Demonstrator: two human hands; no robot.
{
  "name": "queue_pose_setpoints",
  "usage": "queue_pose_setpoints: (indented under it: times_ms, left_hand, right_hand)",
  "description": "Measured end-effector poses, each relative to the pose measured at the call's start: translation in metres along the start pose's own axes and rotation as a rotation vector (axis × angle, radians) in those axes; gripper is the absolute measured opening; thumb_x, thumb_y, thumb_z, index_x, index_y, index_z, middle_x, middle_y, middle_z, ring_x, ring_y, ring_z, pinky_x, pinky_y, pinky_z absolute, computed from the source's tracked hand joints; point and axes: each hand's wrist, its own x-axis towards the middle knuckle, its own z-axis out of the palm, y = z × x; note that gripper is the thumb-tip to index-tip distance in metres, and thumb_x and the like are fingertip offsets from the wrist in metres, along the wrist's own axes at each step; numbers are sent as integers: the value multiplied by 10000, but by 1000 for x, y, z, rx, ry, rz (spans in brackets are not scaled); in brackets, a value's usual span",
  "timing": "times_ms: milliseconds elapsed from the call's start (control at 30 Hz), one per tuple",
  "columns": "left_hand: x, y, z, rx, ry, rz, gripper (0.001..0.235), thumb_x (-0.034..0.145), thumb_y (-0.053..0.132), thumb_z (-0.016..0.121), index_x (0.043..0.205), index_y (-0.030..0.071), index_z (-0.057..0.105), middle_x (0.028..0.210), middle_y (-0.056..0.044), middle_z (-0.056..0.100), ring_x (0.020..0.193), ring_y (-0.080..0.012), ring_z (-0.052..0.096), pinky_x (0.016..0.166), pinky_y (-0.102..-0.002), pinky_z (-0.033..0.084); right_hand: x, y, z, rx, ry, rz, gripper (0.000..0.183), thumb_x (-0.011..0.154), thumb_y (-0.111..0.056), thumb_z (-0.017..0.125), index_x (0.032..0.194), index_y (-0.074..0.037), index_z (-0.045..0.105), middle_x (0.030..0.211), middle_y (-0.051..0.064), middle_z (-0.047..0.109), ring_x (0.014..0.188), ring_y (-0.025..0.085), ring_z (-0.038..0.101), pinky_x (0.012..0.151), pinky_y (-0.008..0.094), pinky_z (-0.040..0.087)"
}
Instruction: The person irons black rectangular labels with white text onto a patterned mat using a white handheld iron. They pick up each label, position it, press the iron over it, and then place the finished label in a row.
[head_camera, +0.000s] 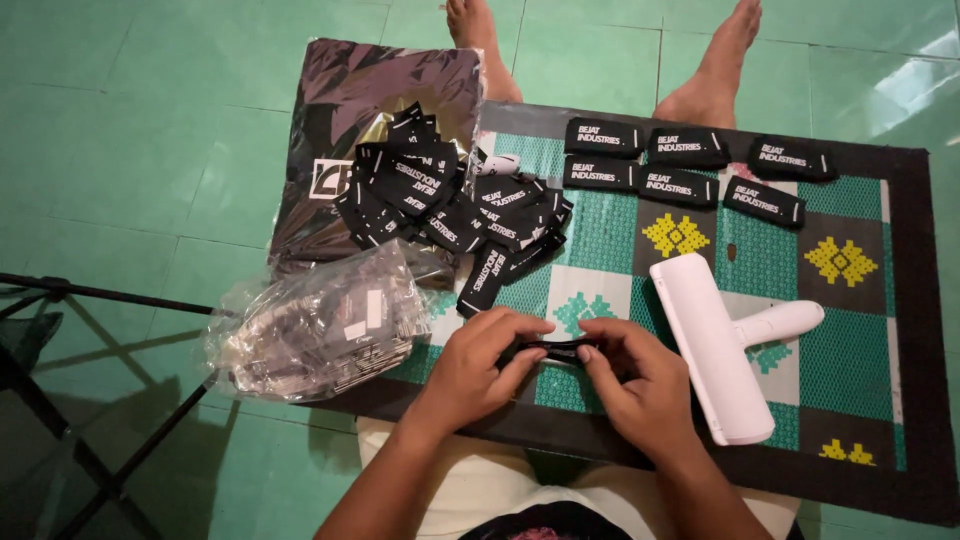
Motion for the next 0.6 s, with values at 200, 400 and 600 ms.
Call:
queue_pose_setpoints:
  times_ms: [200, 400, 600]
  left_hand:
    - [-2, -4, 0, 8, 7, 52, 187, 1004, 100, 666, 1190, 81, 670, 1074, -113, 707, 982, -277, 688, 848, -365, 545]
    - [-2, -2, 2, 39, 53, 41, 165, 1009, 136, 657, 1155, 73, 699, 1087, -92, 747, 985, -261, 720, 873, -366, 559]
    - [-4, -6, 4, 55, 81, -5, 169, 1011, 108, 616, 1147, 75, 711, 1040, -85, 754, 923, -254, 721, 795, -348, 556]
  right_hand:
    - [-1, -2, -3, -1, 2, 37, 229, 911, -142, 735, 1137, -104, 743, 778, -15, 652, 625, 52, 516, 579, 215, 439]
    - [-2, 2, -2, 181, -18, 141, 197, 898, -76, 747, 1094, -71, 745, 726, -11, 583, 617, 56, 558, 570, 193, 493]
    - [-1, 0, -3, 252, -26, 225, 196, 906, -68, 707, 1090, -33, 763, 916, 74, 768, 707, 130, 702, 608, 250, 654]
